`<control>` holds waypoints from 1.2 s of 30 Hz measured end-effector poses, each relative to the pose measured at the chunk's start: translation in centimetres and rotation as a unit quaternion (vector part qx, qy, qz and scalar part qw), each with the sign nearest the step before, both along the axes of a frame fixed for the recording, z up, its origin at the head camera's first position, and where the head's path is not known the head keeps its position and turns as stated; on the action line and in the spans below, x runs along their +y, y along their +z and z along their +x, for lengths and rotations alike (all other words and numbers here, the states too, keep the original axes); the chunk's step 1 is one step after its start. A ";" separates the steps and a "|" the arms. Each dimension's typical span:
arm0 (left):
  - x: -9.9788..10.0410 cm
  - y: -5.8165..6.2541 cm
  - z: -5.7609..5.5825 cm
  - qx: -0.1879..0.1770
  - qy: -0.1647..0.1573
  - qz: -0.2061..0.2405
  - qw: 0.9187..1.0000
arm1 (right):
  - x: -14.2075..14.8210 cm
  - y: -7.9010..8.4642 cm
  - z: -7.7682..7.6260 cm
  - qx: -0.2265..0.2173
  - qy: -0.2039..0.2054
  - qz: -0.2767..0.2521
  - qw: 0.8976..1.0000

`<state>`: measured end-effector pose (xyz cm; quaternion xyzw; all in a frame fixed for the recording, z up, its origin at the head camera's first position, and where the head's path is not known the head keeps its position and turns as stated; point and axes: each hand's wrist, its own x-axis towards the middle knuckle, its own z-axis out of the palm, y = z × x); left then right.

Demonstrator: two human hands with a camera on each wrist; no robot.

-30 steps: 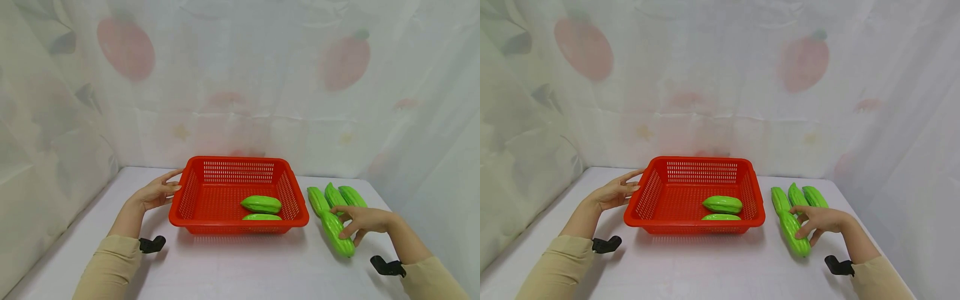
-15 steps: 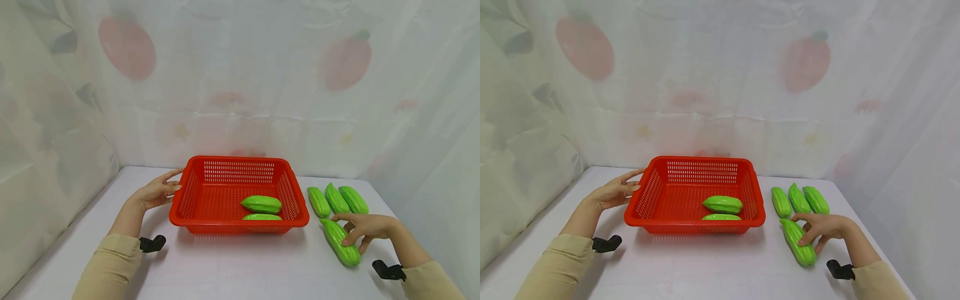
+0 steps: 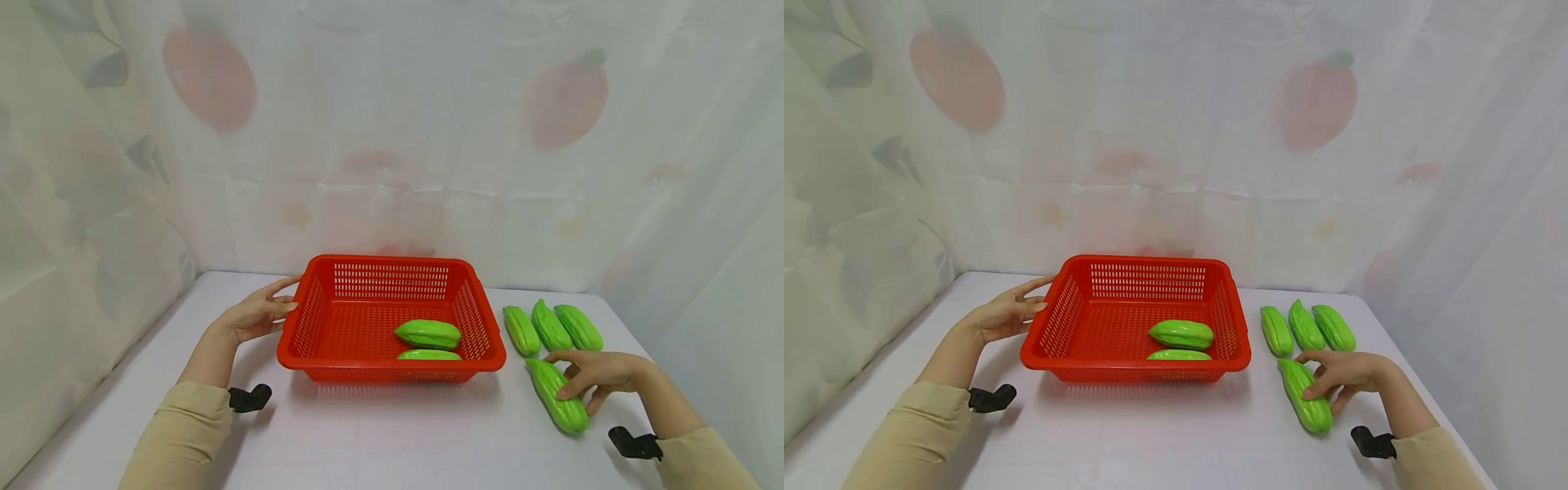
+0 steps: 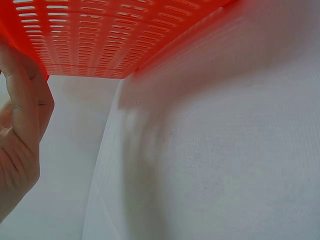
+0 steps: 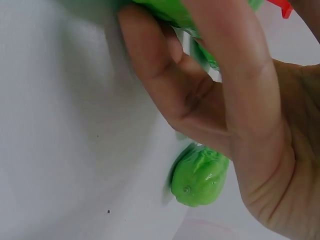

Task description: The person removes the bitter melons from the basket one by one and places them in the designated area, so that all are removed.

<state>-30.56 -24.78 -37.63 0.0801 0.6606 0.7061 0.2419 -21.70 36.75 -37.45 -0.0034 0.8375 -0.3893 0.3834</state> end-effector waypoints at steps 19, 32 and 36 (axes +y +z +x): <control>-0.1 0.1 0.0 0.000 -0.001 0.003 1.000 | 0.6 -0.4 0.1 0.002 0.008 -0.042 0.999; -0.1 0.1 -0.1 -0.001 0.002 0.006 1.000 | 0.6 -0.2 0.4 0.010 0.019 -0.050 0.999; 0.0 0.0 -0.1 0.001 -0.001 0.008 1.000 | 0.7 0.1 0.4 0.012 0.016 -0.037 0.999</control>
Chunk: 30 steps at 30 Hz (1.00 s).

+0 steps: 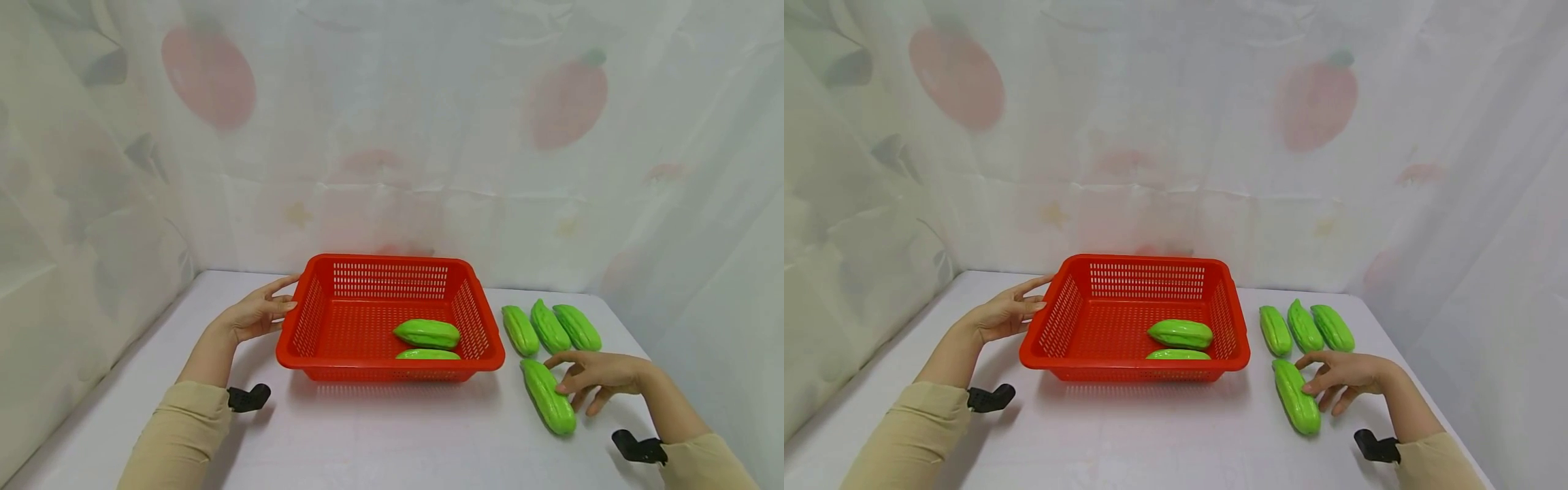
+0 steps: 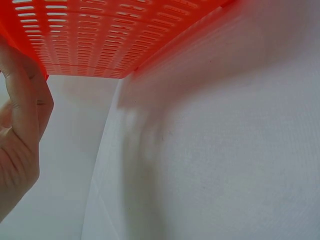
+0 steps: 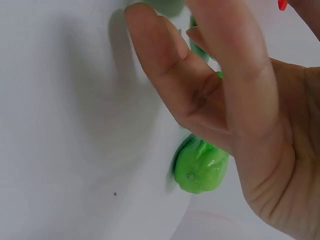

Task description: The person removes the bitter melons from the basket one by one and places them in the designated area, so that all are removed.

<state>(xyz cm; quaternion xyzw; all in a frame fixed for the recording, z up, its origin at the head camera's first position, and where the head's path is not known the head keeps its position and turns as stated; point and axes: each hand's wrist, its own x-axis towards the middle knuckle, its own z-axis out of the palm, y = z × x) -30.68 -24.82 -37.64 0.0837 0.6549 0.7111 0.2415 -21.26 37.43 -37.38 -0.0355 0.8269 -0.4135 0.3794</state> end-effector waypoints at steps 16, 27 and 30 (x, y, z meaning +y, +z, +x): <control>0.0 -0.1 0.0 0.000 0.000 -0.004 1.000 | 0.5 2.1 -0.5 0.040 0.025 0.033 0.998; 0.0 -0.1 0.0 0.007 0.000 -0.007 1.000 | -0.8 4.9 -1.3 0.084 0.049 0.044 0.994; 0.0 -0.1 0.1 0.009 -0.001 -0.006 1.000 | -1.4 5.7 -1.7 0.106 0.060 0.042 0.992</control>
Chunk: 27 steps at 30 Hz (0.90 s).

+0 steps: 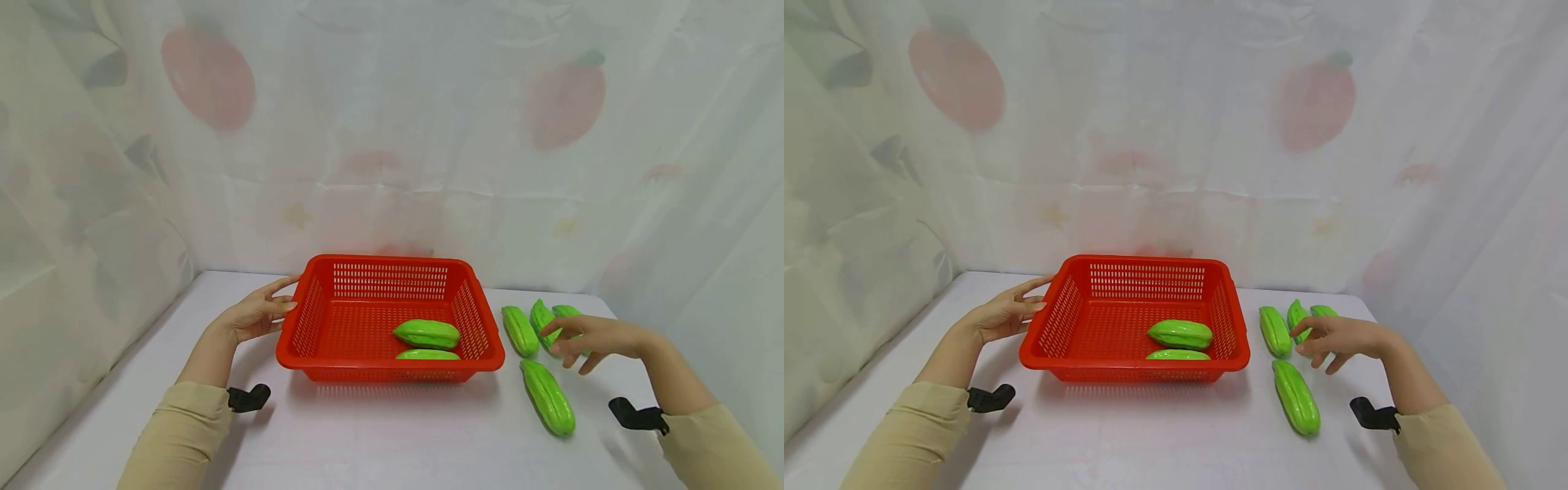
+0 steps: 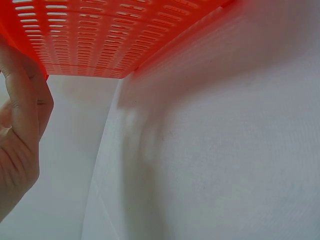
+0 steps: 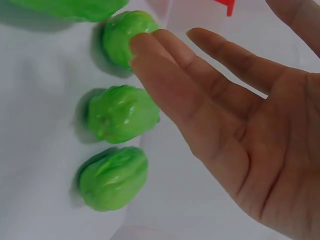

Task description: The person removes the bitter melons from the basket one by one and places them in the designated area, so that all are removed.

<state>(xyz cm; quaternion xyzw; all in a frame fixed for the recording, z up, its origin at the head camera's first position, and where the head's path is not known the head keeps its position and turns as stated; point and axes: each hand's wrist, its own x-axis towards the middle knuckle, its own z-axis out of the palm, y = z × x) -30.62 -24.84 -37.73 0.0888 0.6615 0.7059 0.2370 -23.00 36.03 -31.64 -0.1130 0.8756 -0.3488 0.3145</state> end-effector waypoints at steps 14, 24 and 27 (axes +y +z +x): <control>0.0 0.1 0.1 -0.003 0.003 0.001 1.000 | -3.9 3.2 -2.5 0.091 0.040 0.005 0.995; -0.1 -0.1 0.0 0.000 -0.007 0.009 1.000 | -7.1 4.5 -3.7 0.128 0.052 -0.005 0.990; -0.2 -0.1 -0.1 0.002 -0.013 0.013 1.000 | -7.9 4.6 -4.0 0.129 0.055 -0.007 0.990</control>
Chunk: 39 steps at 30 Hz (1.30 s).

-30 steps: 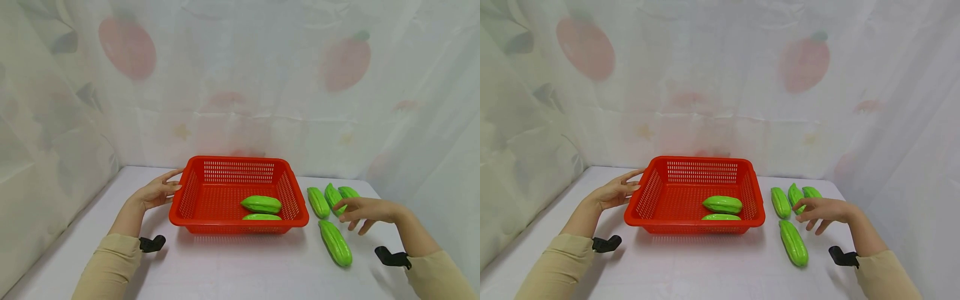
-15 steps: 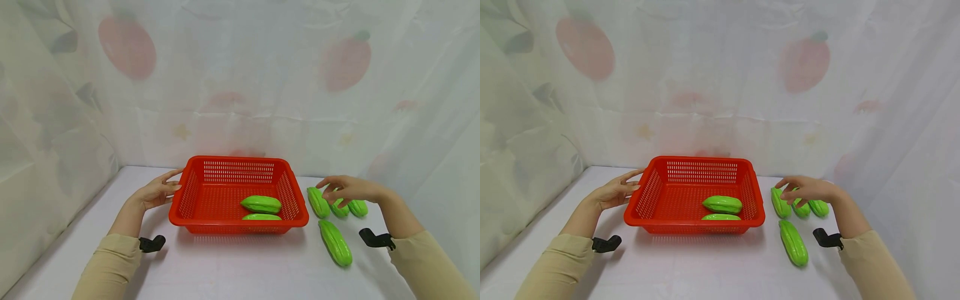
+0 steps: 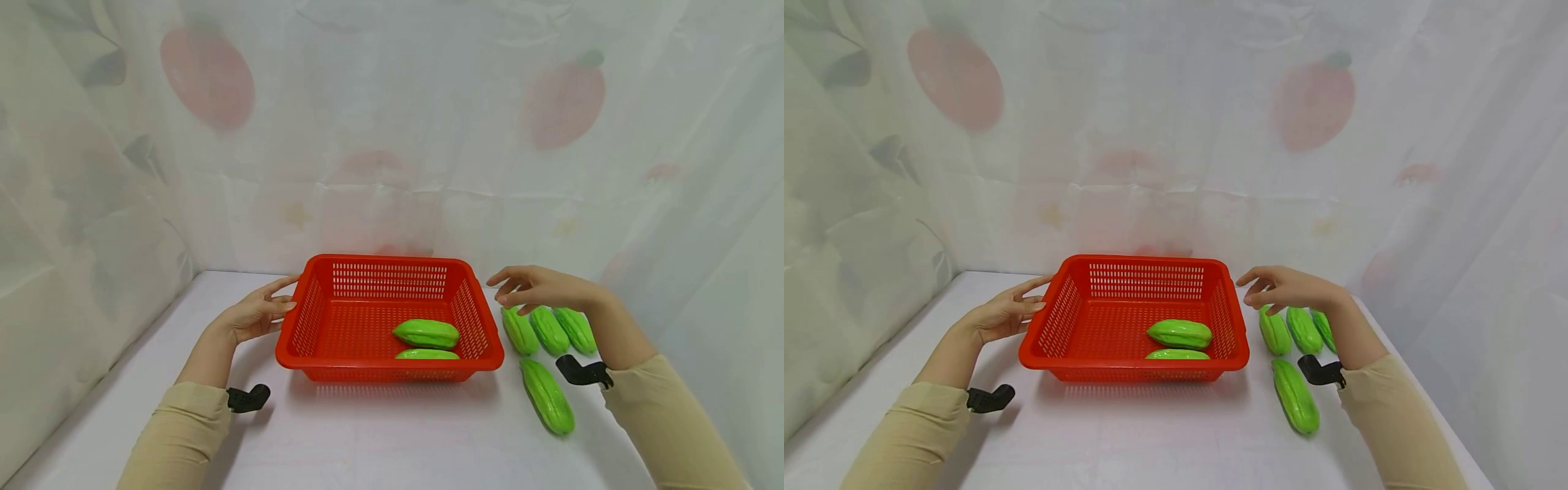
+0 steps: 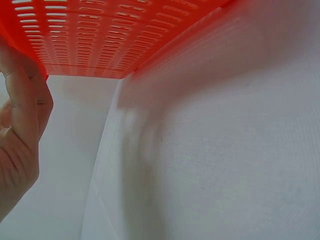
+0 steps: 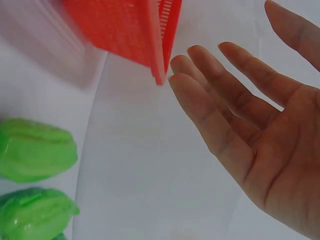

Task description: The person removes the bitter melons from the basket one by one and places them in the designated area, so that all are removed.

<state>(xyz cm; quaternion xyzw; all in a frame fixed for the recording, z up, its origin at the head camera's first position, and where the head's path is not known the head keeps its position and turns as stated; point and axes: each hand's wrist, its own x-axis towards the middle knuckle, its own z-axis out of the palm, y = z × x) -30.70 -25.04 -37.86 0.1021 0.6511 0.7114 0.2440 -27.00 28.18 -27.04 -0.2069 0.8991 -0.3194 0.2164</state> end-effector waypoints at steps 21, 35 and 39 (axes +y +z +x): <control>0.1 0.0 0.0 -0.007 0.005 0.005 1.000 | -5.4 0.7 -3.0 0.021 0.028 -0.036 0.999; -0.1 -0.1 0.1 -0.007 0.004 0.010 1.000 | -9.3 -0.5 -4.6 0.005 0.035 -0.070 0.997; -0.1 -0.1 0.1 -0.007 0.005 0.012 1.000 | -10.0 -0.9 -5.4 -0.013 0.023 -0.075 0.997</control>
